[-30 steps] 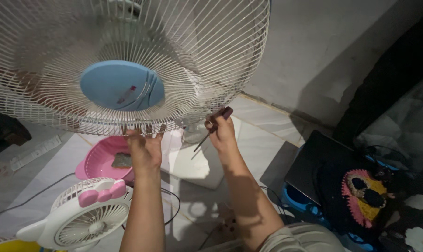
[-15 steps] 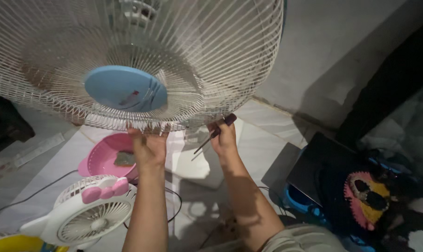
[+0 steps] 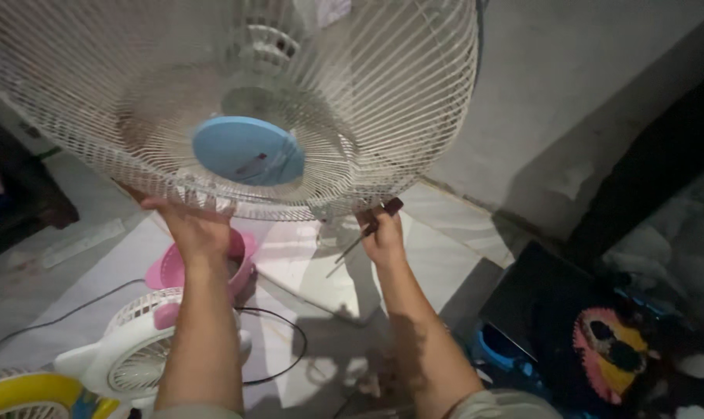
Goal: The person disassembles a standing fan by unscrewing the front grille, removing the fan blades, and detaching the rear grille. They then handle a small Hello Kitty fan, removing its front cover and blade.
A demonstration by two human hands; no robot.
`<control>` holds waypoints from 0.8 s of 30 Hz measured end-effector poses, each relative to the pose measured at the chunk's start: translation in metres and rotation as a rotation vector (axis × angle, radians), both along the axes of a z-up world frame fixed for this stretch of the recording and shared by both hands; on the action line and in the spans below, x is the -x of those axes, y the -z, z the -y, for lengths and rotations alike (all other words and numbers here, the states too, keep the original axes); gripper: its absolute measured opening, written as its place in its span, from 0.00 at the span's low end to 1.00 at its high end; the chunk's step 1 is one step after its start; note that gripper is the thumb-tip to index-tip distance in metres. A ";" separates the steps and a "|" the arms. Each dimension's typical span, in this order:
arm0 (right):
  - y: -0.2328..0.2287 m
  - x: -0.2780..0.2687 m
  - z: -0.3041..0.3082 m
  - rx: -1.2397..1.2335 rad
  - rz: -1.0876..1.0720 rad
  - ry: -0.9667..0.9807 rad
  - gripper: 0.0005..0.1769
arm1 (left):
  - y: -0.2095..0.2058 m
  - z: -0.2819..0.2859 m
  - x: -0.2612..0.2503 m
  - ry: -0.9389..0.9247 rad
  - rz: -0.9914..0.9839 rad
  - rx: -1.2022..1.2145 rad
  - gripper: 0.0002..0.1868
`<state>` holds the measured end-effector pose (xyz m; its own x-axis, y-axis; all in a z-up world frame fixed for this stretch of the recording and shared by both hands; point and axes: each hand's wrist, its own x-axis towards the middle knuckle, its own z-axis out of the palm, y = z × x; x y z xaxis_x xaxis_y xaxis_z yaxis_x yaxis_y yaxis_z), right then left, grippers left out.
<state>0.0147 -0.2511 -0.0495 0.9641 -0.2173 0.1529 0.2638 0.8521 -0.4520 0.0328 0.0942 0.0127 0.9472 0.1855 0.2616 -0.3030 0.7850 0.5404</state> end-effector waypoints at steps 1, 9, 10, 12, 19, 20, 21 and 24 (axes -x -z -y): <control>-0.004 0.002 0.003 0.023 -0.002 -0.014 0.29 | -0.001 -0.004 -0.012 0.044 0.088 -0.006 0.62; -0.087 0.052 0.030 0.393 0.158 0.522 0.32 | -0.026 -0.004 0.008 -0.278 -0.093 -0.116 0.54; -0.096 0.057 0.030 0.380 0.185 0.481 0.34 | -0.031 -0.003 0.011 -0.274 -0.085 -0.118 0.52; -0.110 0.069 0.026 0.374 0.062 0.503 0.33 | -0.040 -0.001 0.020 -0.251 -0.053 -0.124 0.49; -0.132 0.082 0.021 0.367 0.006 0.537 0.30 | -0.063 0.005 0.044 -0.201 0.019 -0.160 0.39; -0.130 0.083 0.021 0.359 0.008 0.522 0.30 | -0.065 0.007 0.047 -0.207 0.016 -0.177 0.38; -0.128 0.084 0.021 0.352 0.010 0.508 0.31 | -0.068 0.007 0.049 -0.211 0.033 -0.182 0.39; -0.124 0.087 0.023 0.424 0.061 0.506 0.33 | -0.074 0.010 0.050 -0.254 0.017 -0.211 0.43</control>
